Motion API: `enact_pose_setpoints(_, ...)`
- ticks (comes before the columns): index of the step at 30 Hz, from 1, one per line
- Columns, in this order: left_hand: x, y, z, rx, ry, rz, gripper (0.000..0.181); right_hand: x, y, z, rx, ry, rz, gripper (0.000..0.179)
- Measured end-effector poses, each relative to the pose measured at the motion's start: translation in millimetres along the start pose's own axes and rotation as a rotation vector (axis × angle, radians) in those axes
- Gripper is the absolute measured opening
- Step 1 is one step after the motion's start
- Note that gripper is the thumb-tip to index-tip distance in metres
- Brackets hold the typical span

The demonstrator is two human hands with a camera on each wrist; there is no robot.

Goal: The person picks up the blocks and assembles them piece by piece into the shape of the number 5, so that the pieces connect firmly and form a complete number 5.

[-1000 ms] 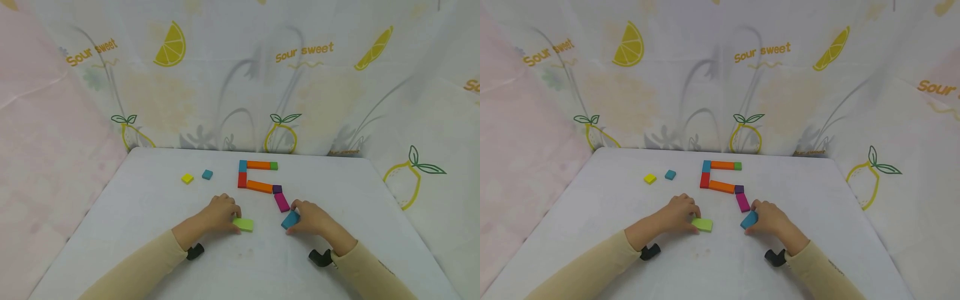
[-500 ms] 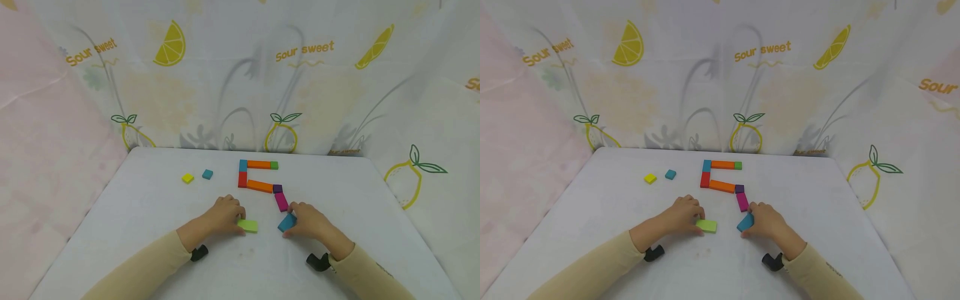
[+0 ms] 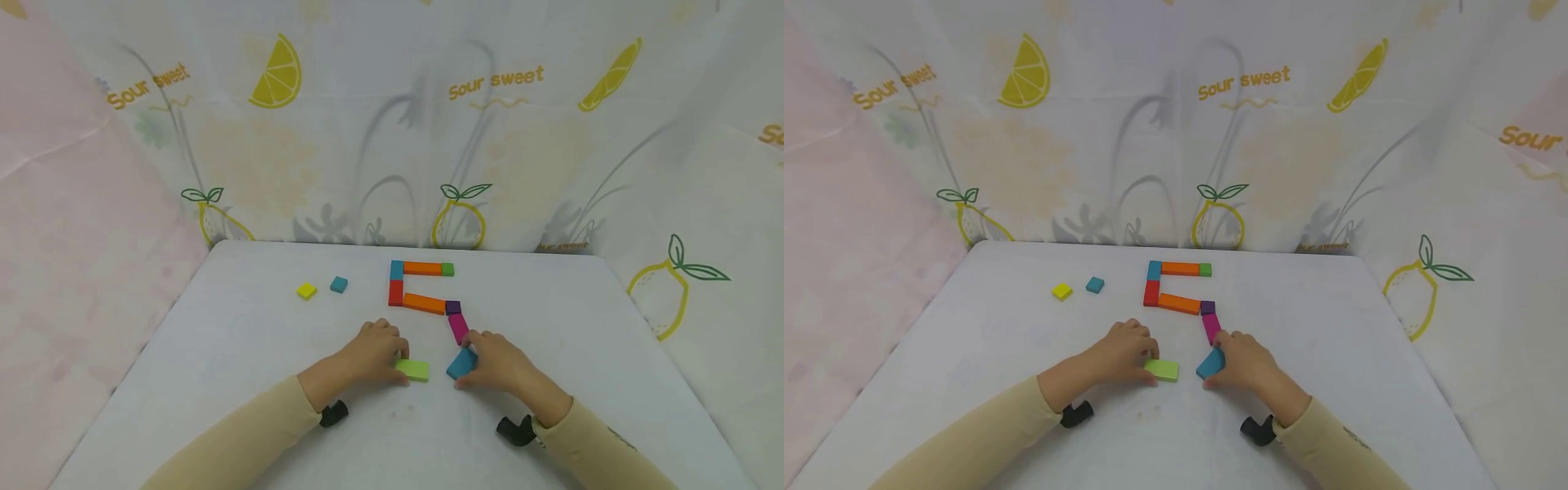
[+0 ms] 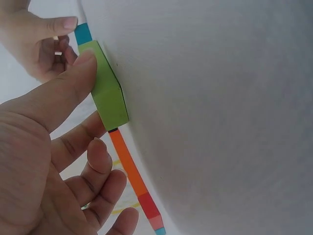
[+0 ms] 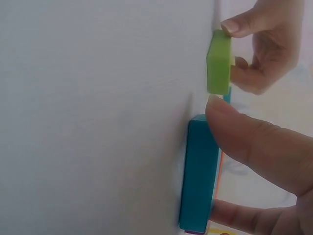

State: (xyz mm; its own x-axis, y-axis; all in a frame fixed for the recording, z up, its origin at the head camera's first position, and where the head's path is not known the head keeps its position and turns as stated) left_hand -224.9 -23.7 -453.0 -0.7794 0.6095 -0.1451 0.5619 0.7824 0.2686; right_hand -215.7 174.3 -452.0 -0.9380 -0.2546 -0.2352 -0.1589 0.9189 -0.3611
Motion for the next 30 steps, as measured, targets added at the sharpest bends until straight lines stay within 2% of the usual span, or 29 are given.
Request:
enact_pose_setpoints(9, -5.0, -4.3, -1.7, -0.007, 0.011, -0.003, 0.035, -6.2, -1, -7, -0.03, -0.001, 0.027, 0.075)
enact_pose_setpoints(17, -11.0, -1.4, -9.5, -0.036, 0.005, 0.015, 0.03, -8.1, 1, -6, -0.052, -0.001, 0.036, 0.06)
enact_pose_setpoints(30, -9.9, 3.0, -8.3, -0.019, 0.011, 0.018, 0.031, -5.0, -2, -4, -0.061, 0.003, 0.028, 0.059)
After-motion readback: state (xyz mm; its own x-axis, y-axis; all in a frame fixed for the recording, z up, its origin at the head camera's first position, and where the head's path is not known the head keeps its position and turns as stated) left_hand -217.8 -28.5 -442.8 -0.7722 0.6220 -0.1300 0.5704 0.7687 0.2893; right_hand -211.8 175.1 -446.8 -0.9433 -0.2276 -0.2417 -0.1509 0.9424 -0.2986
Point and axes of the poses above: each hand's wrist, its own x-axis towards the middle knuckle, its own z-axis out of the palm, y = z × x, the point moved 7 cm from there along x, towards the middle knuckle, and after that the axes turned 1 degree about x, right-handed, at the moved point
